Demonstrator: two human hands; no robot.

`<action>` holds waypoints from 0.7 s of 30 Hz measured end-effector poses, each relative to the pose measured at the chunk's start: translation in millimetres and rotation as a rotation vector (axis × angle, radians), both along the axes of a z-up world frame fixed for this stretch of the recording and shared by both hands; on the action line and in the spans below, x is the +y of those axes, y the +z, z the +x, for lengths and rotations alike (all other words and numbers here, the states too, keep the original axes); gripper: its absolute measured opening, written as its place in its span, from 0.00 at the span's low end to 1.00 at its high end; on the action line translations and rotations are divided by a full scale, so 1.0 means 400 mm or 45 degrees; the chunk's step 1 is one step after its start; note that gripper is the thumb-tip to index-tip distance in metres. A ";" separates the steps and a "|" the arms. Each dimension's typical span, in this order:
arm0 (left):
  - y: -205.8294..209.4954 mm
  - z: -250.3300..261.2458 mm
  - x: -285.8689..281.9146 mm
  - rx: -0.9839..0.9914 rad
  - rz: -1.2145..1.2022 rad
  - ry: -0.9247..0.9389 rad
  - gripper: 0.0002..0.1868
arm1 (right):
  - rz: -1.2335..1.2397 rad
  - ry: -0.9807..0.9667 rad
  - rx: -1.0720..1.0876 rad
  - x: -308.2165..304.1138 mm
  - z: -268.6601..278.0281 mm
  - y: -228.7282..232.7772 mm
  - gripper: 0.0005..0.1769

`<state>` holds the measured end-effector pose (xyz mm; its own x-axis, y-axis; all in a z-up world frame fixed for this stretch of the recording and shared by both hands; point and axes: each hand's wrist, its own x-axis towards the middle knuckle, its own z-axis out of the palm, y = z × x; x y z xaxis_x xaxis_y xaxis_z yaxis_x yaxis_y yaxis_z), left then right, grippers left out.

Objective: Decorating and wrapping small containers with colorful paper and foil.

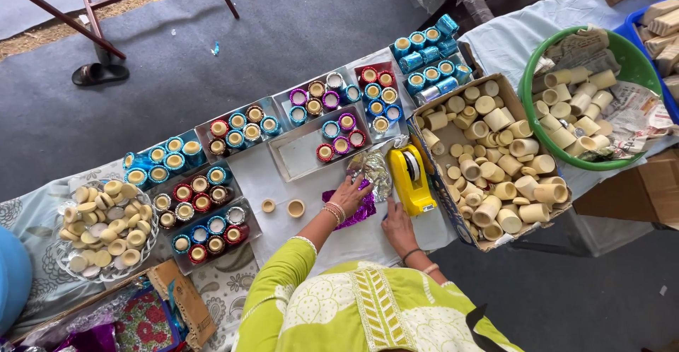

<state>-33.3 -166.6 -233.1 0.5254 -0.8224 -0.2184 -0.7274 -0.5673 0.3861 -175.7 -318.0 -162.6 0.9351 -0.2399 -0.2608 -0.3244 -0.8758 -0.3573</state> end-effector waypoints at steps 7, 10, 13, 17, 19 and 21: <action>0.013 -0.014 -0.037 0.032 -0.023 -0.008 0.37 | 0.273 -0.046 -0.489 -0.023 -0.051 0.040 0.32; 0.034 -0.019 -0.046 0.033 -0.039 -0.023 0.38 | 0.427 -0.084 -0.555 -0.033 -0.003 0.061 0.29; 0.057 -0.026 -0.039 0.054 -0.075 -0.024 0.39 | 0.518 -0.065 -0.544 -0.058 0.076 0.017 0.28; 0.011 -0.040 -0.013 -0.033 -0.189 -0.049 0.39 | 0.554 0.005 -0.475 -0.082 0.145 -0.073 0.29; 0.004 -0.054 0.011 -0.089 -0.244 -0.064 0.39 | 0.529 0.019 -0.442 -0.073 0.154 -0.083 0.30; 0.031 -0.072 0.039 -0.064 -0.261 -0.015 0.36 | 0.262 0.063 -0.278 -0.058 0.151 -0.089 0.27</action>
<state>-62.1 -151.1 -220.7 0.5213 -0.8532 -0.0194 -0.7548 -0.4716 0.4559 -115.5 -341.0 -198.2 0.9836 -0.1558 -0.0911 -0.1795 -0.7906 -0.5854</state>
